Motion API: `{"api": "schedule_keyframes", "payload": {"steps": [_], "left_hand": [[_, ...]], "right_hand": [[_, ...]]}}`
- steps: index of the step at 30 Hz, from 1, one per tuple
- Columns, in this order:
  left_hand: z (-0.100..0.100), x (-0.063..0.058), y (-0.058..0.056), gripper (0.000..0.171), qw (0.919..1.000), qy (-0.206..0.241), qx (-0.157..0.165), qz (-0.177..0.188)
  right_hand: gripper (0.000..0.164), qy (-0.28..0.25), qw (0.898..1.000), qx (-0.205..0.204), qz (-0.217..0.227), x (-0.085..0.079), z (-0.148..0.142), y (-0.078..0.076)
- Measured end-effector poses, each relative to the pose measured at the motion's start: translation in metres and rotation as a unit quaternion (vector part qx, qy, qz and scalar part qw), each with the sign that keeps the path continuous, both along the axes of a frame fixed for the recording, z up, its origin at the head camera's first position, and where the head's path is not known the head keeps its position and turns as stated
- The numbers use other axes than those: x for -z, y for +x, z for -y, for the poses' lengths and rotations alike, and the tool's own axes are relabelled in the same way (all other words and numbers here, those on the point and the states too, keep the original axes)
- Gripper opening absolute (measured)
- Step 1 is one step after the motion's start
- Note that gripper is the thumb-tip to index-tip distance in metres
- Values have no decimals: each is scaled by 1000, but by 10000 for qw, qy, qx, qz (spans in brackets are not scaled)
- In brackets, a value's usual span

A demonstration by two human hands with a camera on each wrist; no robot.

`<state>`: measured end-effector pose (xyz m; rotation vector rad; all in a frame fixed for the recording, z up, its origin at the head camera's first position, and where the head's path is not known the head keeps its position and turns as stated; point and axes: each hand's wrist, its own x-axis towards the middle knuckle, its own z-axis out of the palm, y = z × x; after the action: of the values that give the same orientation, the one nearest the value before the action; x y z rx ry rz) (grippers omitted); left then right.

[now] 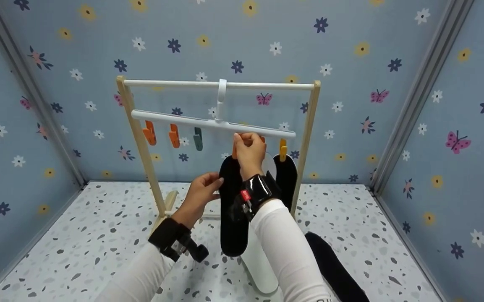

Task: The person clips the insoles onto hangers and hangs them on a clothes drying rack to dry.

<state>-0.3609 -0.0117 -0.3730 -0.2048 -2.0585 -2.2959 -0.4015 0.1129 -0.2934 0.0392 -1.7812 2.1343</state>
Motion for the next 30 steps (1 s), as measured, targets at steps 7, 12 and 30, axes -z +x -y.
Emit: {"api": "schedule_keyframes", "payload": {"steps": [7, 12, 30], "left_hand": [[-1, -2, -7, 21, 9996, -256, -124, 72], [-2, -8, -8, 24, 9994, -317, -133, 32], [0, 1, -12, 22, 9996, -227, -171, -43]], "right_hand": [[15, 82, 9998, 65, 139, -1, -1, 0], [15, 352, 9990, 188, 190, -2, 0, 0], [16, 606, 9980, 200, 31, 2, 4, 5]]}}
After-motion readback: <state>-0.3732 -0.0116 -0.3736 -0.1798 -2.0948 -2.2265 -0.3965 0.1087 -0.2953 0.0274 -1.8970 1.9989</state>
